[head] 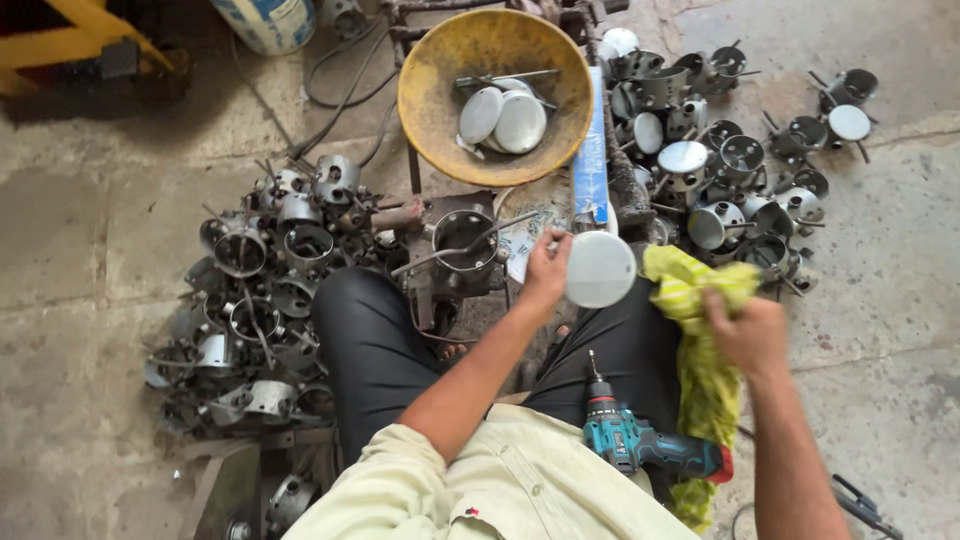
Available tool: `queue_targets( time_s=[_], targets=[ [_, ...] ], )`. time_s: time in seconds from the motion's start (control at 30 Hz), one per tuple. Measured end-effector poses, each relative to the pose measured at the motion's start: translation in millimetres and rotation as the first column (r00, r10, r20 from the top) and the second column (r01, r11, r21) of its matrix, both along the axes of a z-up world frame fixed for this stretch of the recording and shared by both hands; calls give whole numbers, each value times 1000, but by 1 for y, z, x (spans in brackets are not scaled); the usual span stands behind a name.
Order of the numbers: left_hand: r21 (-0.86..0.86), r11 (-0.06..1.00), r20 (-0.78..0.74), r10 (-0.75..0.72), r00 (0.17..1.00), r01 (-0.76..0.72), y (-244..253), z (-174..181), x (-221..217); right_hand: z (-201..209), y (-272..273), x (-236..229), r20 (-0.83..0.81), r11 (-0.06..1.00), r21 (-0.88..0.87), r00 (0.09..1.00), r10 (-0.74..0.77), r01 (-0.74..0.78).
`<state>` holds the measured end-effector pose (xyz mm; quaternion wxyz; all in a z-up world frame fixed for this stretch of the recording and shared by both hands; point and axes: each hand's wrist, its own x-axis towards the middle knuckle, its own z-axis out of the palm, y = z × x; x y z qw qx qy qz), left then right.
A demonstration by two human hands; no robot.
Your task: The person sits on the floor and uses a cordless drill to fasten white circular metal discs onto cylindrical metal components. The person picks up a disc, aligns it with a component, and secures it with the drill, repeating this process for multiple units.
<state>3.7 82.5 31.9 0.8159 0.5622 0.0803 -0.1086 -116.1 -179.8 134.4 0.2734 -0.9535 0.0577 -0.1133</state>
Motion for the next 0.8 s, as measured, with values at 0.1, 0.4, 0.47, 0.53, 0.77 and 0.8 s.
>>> queue_targets(
  time_s=[0.1, 0.4, 0.47, 0.53, 0.77, 0.8],
  targets=[
    [375, 915, 345, 9, 939, -146, 64, 30, 5, 17, -16, -6, -93, 998, 13, 994, -53, 54],
    [771, 434, 505, 32, 863, -467, 180, 68, 34, 13, 88, 16, -365, 871, -234, 869, 334, -433],
    [825, 267, 526, -43, 849, -498, 178, 66, 38, 20, 112, 21, -170, 840, -197, 862, 478, -505],
    [841, 127, 538, -101, 837, -525, 179, 64, 34, 28, 127, 24, -141, 800, -272, 844, 517, -535],
    [977, -23, 198, -294, 935, -214, 185, 103, 28, 55, 122, 57, -274, 827, -207, 843, 464, -522],
    [994, -50, 74, -304, 950, -93, 184, 108, 24, 55, 118, 64, -313, 830, -212, 840, 443, -516]
  ],
)
